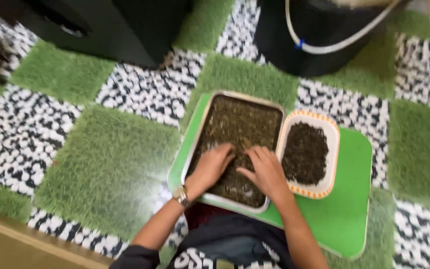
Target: Manually sorting dried tea leaves by picking out stems and impurities and placing them in a separate tray.
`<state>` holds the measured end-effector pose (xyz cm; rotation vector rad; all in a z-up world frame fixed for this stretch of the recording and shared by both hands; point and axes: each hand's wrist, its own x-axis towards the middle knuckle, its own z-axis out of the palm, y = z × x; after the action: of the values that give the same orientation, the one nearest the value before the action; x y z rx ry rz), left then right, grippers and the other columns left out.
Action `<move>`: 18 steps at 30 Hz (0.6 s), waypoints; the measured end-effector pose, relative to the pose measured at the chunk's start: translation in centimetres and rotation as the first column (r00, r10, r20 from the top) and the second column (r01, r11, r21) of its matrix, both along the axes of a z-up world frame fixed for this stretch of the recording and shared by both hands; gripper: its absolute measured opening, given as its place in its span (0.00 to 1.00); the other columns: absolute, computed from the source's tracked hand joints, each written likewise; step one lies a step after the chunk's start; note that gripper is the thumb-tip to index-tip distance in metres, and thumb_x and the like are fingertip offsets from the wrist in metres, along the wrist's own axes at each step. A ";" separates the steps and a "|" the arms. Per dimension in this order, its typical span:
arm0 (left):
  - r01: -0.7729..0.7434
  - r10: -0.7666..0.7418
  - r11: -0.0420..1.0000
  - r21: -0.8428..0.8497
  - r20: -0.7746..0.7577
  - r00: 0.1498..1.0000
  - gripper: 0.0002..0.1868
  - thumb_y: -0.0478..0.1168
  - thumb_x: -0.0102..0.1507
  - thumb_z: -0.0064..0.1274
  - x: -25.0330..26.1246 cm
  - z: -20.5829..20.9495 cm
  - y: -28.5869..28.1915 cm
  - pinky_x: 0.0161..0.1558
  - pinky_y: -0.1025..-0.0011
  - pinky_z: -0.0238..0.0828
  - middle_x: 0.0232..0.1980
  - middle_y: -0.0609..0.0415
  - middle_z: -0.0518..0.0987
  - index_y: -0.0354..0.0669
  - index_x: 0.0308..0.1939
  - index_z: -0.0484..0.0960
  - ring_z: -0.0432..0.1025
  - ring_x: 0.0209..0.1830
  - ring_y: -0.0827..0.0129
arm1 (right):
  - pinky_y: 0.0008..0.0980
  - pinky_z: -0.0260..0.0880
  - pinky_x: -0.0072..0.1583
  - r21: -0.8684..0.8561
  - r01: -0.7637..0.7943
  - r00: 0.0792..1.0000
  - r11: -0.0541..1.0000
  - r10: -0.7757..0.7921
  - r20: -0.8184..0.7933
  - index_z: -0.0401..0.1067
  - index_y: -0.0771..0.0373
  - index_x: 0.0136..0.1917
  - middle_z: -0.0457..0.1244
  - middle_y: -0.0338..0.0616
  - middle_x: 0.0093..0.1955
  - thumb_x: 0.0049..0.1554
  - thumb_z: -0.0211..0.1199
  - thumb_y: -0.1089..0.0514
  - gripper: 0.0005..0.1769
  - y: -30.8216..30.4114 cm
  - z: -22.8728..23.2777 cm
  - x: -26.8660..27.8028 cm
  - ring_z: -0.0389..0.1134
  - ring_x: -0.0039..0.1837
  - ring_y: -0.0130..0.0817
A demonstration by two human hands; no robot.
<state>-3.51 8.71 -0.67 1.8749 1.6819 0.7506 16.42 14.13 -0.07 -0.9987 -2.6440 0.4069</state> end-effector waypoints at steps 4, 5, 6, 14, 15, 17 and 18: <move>0.041 -0.041 0.998 -0.040 -0.018 0.999 0.06 0.34 0.69 0.51 -0.5 0.4 -0.5 0.42 0.58 0.78 0.43 0.42 0.83 0.35 0.48 0.79 0.80 0.43 0.48 | 0.36 0.64 0.54 0.034 -0.045 0.993 0.998 0.041 0.109 0.74 0.62 0.59 0.65 0.42 0.50 0.56 0.69 0.45 0.24 -0.4 -1.3 0.2 0.65 0.53 0.38; 0.042 -0.043 0.999 -0.034 -0.030 0.999 0.06 0.34 0.69 0.51 -0.7 0.9 -0.2 0.42 0.58 0.78 0.43 0.42 0.83 0.35 0.48 0.79 0.80 0.43 0.48 | 0.36 0.64 0.54 0.041 -0.043 0.994 0.998 0.039 0.097 0.74 0.62 0.59 0.65 0.42 0.50 0.56 0.69 0.45 0.24 -0.1 -2.2 0.2 0.65 0.53 0.38; 0.078 -0.079 0.996 -0.031 -0.025 0.997 0.05 0.34 0.68 0.52 -0.8 1.3 0.1 0.41 0.58 0.79 0.41 0.42 0.83 0.35 0.45 0.80 0.80 0.42 0.48 | 0.36 0.63 0.54 0.071 -0.049 0.995 0.996 0.042 0.090 0.75 0.59 0.57 0.65 0.39 0.49 0.57 0.68 0.47 0.20 0.3 -3.0 0.1 0.65 0.53 0.38; 0.217 -0.217 0.976 0.025 -0.029 0.976 0.05 0.27 0.63 0.56 -1.0 1.1 -0.1 0.46 0.59 0.78 0.42 0.40 0.81 0.32 0.42 0.79 0.79 0.45 0.48 | 0.33 0.63 0.53 0.078 -0.021 0.999 0.997 0.024 -0.041 0.75 0.60 0.61 0.67 0.39 0.48 0.60 0.66 0.58 0.16 -1.2 -2.2 1.0 0.68 0.53 0.36; 0.187 -0.184 0.982 0.027 -0.088 0.979 0.06 0.27 0.64 0.54 -1.0 1.2 0.2 0.45 0.60 0.79 0.42 0.40 0.82 0.32 0.45 0.80 0.80 0.43 0.50 | 0.33 0.64 0.54 0.053 0.005 0.997 0.999 -0.001 -0.079 0.74 0.60 0.63 0.68 0.40 0.49 0.60 0.66 0.58 0.17 -1.2 -2.4 1.2 0.69 0.55 0.37; 0.158 -0.152 0.987 0.029 -0.148 0.977 0.08 0.27 0.66 0.53 -1.3 1.3 1.2 0.44 0.61 0.80 0.43 0.39 0.82 0.31 0.49 0.81 0.81 0.42 0.52 | 0.34 0.65 0.55 0.024 0.031 0.993 0.999 -0.028 -0.117 0.73 0.61 0.65 0.70 0.42 0.50 0.61 0.65 0.58 0.18 -1.3 -2.5 1.4 0.70 0.57 0.37; 0.159 -0.150 0.986 0.040 -0.175 0.973 0.08 0.28 0.67 0.52 -1.4 1.3 1.8 0.43 0.61 0.80 0.42 0.40 0.82 0.32 0.49 0.81 0.81 0.41 0.52 | 0.33 0.65 0.54 0.040 0.052 0.990 0.998 -0.047 -0.130 0.74 0.60 0.63 0.70 0.40 0.49 0.61 0.66 0.58 0.17 -1.3 -2.5 1.4 0.70 0.55 0.36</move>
<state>-4.95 10.55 0.63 2.1335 1.6070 0.5917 17.84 12.80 -2.54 -0.9883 -2.4974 0.3874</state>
